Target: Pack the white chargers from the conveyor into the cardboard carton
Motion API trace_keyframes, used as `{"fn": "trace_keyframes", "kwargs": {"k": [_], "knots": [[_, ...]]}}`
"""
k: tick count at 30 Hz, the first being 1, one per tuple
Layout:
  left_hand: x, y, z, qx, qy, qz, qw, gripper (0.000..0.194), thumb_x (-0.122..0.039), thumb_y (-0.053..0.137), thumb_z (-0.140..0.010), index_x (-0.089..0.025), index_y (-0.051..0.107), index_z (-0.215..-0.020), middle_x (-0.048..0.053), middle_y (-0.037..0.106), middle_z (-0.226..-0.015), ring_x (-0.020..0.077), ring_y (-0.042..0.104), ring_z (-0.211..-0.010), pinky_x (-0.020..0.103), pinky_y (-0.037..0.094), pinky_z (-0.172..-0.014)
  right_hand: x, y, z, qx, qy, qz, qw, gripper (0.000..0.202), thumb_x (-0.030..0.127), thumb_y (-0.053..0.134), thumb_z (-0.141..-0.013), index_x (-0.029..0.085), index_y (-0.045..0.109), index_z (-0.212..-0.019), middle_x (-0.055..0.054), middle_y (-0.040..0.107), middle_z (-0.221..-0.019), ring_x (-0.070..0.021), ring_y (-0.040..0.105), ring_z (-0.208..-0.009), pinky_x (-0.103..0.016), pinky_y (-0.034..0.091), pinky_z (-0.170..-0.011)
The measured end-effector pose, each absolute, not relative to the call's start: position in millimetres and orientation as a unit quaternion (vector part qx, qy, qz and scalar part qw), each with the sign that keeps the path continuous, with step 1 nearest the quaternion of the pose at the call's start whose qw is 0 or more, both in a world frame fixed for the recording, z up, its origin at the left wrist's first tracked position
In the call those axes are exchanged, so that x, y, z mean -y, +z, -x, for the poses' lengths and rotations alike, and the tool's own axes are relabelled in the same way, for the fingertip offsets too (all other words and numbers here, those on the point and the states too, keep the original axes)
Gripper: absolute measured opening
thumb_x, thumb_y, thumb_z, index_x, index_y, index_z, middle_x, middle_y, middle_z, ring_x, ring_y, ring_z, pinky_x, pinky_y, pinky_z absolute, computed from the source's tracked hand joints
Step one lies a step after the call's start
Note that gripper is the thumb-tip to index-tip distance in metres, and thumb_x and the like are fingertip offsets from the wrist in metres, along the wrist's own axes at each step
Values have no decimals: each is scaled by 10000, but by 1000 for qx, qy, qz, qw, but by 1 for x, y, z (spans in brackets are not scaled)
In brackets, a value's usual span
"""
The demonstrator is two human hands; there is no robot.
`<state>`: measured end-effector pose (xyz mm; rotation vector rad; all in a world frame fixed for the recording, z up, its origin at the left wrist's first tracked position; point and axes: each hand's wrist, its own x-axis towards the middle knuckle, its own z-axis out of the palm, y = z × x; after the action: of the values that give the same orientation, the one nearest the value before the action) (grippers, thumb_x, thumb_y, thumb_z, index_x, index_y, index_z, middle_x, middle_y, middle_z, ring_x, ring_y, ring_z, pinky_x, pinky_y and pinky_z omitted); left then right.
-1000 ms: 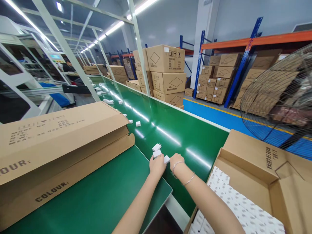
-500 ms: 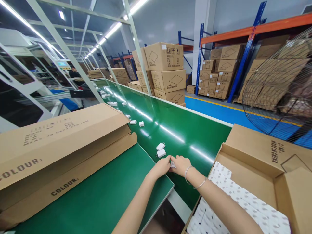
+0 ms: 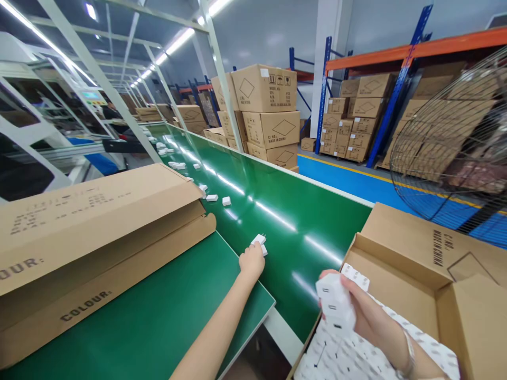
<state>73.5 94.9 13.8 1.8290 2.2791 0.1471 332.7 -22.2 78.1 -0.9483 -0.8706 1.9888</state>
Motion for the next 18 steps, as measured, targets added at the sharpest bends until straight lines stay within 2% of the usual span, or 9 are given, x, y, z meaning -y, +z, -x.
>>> {"fn": "trace_keyframes", "kwargs": {"k": [5, 8, 11, 15, 18], "knots": [[-89, 12, -74, -745, 24, -656, 118, 497, -194, 491, -765, -111, 382, -1242, 179, 537, -1102, 299, 524, -1017, 377, 404, -801, 55, 68, -359, 250, 783, 346, 453, 348, 533, 492, -804, 226, 557, -955, -38, 546, -692, -140, 530, -567, -235, 395, -494], [-89, 17, -67, -719, 2, -680, 147, 355, -308, 421, -834, -175, 500, -1153, 139, 542, -1105, 244, 580, -915, 327, 422, -768, 57, 69, -358, 227, 787, 329, 471, 357, 549, 546, -760, 233, 554, -924, -28, 526, -665, -135, 516, -537, -211, 350, -435], [-100, 26, -58, -707, -29, -689, 157, 315, -355, 399, -853, -173, 600, -1013, 131, 572, -1046, 218, 588, -900, 292, 424, -782, 57, 72, -354, 227, 799, 293, 473, 370, 557, 542, -761, 224, 556, -922, -25, 515, -644, -126, 501, -516, -202, 336, -421], [-125, 40, -53, -736, -60, -664, 120, 376, -227, 541, -745, -78, 552, -1090, 201, 563, -1065, 297, 534, -1024, 336, 427, -805, 59, 69, -352, 229, 801, 272, 482, 366, 533, 497, -810, 200, 570, -943, -32, 520, -652, -116, 489, -507, -205, 339, -424], [-141, 44, -60, -756, -72, -641, 106, 410, -95, 547, -668, -22, 544, -1072, 239, 568, -1052, 328, 517, -1051, 354, 438, -789, 60, 67, -352, 237, 794, 271, 489, 368, 510, 470, -839, 182, 580, -965, -39, 530, -671, -108, 490, -505, -202, 343, -432]]}}
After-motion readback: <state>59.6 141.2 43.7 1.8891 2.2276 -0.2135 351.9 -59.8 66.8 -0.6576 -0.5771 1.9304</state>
